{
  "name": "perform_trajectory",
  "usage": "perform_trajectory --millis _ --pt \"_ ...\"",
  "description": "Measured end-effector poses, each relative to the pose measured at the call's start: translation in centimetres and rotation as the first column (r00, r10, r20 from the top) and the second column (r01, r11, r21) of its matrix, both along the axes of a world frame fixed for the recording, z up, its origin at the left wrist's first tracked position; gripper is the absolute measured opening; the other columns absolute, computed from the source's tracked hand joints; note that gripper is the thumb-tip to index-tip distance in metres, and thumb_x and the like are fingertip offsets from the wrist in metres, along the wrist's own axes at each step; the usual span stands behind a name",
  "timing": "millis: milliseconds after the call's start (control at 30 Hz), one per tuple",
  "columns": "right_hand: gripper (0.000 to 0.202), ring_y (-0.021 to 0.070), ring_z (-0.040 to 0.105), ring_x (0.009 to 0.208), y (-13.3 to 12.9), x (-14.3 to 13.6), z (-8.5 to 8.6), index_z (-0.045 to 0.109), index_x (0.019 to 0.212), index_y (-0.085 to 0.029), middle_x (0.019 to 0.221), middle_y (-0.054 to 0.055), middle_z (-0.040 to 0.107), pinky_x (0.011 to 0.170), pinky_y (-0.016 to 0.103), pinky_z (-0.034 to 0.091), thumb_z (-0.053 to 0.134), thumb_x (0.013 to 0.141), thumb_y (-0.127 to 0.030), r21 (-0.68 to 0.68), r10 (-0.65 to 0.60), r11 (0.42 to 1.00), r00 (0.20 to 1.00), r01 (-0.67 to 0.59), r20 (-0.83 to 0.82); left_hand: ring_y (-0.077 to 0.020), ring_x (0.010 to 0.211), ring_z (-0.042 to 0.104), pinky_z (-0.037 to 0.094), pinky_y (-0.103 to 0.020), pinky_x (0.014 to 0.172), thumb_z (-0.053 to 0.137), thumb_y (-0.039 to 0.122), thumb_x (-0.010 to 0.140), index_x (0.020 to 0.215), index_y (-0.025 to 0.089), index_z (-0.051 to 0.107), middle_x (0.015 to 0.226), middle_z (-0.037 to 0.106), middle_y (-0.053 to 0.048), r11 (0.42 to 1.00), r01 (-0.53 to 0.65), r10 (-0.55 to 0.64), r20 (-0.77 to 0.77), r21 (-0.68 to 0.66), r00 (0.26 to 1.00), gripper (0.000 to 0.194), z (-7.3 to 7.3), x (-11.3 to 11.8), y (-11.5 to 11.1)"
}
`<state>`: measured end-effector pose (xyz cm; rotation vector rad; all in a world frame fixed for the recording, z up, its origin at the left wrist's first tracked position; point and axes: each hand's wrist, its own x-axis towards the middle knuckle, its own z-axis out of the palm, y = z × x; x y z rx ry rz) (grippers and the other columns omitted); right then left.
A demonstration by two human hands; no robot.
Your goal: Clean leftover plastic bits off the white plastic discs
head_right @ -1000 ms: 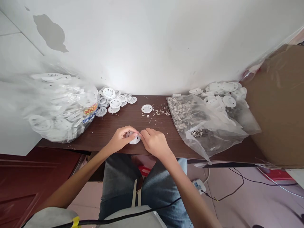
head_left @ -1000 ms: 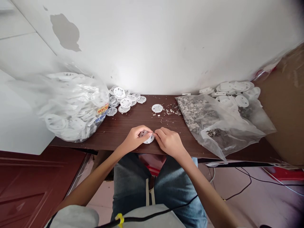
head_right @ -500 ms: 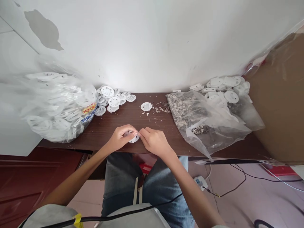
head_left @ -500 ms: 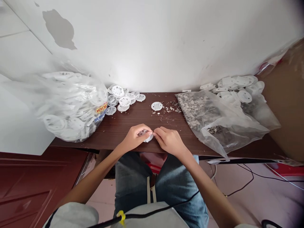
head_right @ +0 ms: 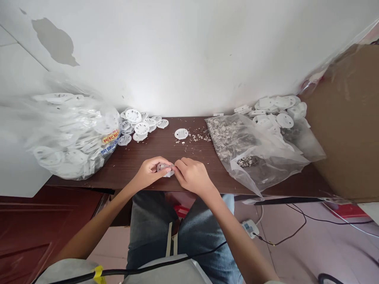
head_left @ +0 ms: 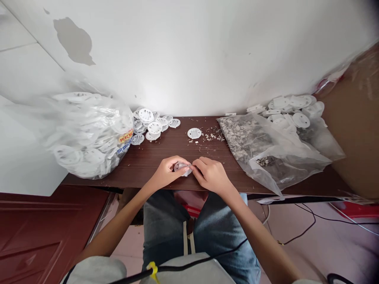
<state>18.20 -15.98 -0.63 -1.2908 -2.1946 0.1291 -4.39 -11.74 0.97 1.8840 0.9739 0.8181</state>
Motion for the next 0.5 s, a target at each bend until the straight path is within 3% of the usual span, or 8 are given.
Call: perform_trajectory --millis 200,500 --pt "0.031 0.0204 0.063 0.082 -0.04 0.04 -0.17 0.067 0.102 -0.021 0.089 0.007 0.069 0.068 0.031 0.037 0.042 0.114 -0.036 -0.012 0.006 1.0 1.0 -0.006 -0.015 -0.0216 0.092 0.073 0.057 -0.031 0.081 0.075 0.043 0.093 0.107 0.021 0.078 0.105 0.079 -0.008 1.0 0.001 0.0 0.023 -0.023 1.0 0.026 -0.61 -0.28 0.31" --pt "0.029 0.0211 0.07 0.085 0.09 0.19 -0.52 0.066 0.125 -0.026 0.102 0.007 0.075 0.069 0.029 0.042 0.04 0.114 -0.034 -0.047 -0.02 0.999 0.998 0.017 -0.063 -0.0197 0.094 0.073 0.057 -0.03 0.083 0.078 0.041 0.09 0.133 0.02 0.062 0.115 0.076 -0.01 0.987 0.039 -0.025 0.091 -0.155 0.996 0.05 -0.77 -0.4 0.53"
